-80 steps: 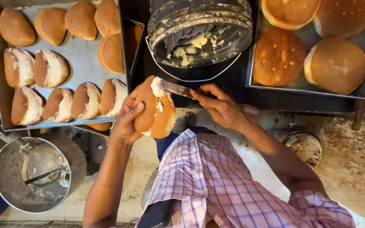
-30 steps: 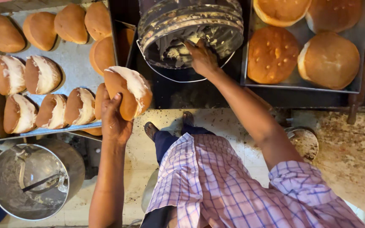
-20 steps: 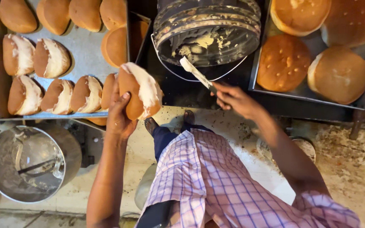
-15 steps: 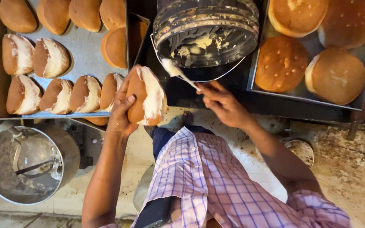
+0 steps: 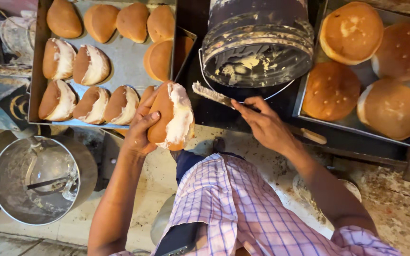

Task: The person takes buns from a tray, spreads cream inside them using a knife, and then folds and returns them to the tray.

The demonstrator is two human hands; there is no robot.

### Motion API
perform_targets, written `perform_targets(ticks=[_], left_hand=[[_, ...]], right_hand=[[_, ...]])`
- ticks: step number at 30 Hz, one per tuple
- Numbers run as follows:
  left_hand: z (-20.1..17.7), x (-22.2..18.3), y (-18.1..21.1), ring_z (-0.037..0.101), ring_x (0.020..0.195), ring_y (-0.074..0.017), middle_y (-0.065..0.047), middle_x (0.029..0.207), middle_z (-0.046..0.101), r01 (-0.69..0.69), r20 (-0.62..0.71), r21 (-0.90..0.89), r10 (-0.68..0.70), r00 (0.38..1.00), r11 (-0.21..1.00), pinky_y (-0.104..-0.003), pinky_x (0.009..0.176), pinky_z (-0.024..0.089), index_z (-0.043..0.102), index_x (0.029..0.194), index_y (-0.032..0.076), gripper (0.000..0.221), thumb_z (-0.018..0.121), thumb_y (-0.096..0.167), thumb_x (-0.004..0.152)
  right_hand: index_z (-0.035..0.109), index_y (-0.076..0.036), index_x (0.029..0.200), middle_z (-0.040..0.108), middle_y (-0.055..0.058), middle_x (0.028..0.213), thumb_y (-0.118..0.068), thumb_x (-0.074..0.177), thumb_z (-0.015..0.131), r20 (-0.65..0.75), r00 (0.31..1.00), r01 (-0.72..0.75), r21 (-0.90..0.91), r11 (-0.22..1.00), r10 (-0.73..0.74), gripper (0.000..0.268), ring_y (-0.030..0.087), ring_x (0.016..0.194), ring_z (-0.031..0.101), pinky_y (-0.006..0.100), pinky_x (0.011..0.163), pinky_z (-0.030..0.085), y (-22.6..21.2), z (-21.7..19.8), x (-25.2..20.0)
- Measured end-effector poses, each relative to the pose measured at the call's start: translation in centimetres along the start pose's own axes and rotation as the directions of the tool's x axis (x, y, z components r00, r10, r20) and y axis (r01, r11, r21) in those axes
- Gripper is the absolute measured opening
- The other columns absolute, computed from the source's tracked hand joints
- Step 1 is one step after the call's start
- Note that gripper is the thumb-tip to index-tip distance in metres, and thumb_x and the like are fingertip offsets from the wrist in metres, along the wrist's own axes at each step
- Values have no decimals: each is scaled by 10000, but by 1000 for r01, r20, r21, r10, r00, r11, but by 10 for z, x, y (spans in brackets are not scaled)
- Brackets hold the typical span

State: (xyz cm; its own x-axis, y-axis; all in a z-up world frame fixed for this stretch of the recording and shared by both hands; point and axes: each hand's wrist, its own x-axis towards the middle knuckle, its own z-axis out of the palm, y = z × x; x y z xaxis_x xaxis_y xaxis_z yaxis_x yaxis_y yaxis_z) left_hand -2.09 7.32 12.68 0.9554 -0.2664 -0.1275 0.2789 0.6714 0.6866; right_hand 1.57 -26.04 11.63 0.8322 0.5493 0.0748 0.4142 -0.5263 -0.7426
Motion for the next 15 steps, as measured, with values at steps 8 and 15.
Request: perform_targets(ticks=[8,15], left_hand=[[-20,-8,38,574,1364,-275,-160,1511,534,34,-8,86,-33,999,996,-423,1172,464,338,1611,-14,873,760,190,874],[-38,-15,73,611,1311,-259,-168,1483,568,-2,-71,104,9,997,995,-407,1119,511,371,1592,-5,697,657,108,967]], right_hand=[[492,-150,1556,576,53,1131,-36,1067,562,155,972,137,225,965,-174,506,157,976,572,297,873,503,-31,-2,58],[525,-221,1518,603,63,1154,-24,1022,578,270,942,187,68,980,-198,536,180,817,559,325,718,499,-60,14,91]])
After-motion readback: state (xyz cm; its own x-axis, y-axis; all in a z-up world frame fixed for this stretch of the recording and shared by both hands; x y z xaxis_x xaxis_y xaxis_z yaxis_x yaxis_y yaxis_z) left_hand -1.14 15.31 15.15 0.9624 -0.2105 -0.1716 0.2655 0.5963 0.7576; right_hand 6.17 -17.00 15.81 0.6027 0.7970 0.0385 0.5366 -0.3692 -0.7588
